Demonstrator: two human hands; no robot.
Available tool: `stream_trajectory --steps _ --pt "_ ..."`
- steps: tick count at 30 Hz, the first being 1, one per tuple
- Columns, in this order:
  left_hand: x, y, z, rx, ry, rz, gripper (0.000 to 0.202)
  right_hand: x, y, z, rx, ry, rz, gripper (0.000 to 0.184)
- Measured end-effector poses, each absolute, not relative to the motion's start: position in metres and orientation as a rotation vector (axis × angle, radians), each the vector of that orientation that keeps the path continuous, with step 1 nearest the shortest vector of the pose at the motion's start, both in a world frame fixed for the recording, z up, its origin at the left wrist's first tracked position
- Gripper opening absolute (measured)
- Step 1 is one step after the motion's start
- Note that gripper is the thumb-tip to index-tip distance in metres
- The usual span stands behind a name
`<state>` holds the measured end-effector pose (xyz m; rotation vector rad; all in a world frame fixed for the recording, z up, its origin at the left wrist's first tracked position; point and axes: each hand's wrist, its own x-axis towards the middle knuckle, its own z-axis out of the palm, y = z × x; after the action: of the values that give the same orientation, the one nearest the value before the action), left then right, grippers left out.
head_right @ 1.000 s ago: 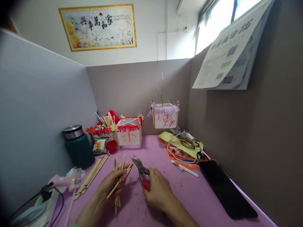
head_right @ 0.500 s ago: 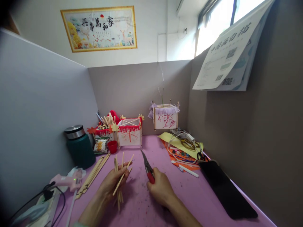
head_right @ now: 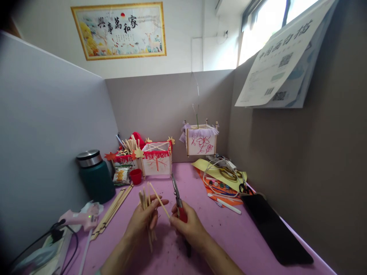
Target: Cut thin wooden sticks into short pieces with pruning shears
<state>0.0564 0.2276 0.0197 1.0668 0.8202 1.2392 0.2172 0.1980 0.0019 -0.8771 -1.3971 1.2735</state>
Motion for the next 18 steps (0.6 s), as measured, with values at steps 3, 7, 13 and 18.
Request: stream_trajectory --steps 3,7,13,18 --pt "0.046 0.232 0.021 0.937 0.742 1.285 0.036 0.232 0.197 0.009 -0.79 -1.449 1.291 0.035" --pt "0.037 0.234 0.02 0.827 0.778 0.902 0.032 0.25 0.195 0.014 -0.739 -1.633 1.329 0.034" --pt "0.033 0.219 0.026 1.094 0.633 0.553 0.038 0.256 0.195 0.014 -0.842 -1.756 1.287 0.034" --pt "0.034 0.217 0.023 1.175 0.602 0.441 0.043 0.255 0.198 0.014 -0.87 -1.745 1.19 0.034"
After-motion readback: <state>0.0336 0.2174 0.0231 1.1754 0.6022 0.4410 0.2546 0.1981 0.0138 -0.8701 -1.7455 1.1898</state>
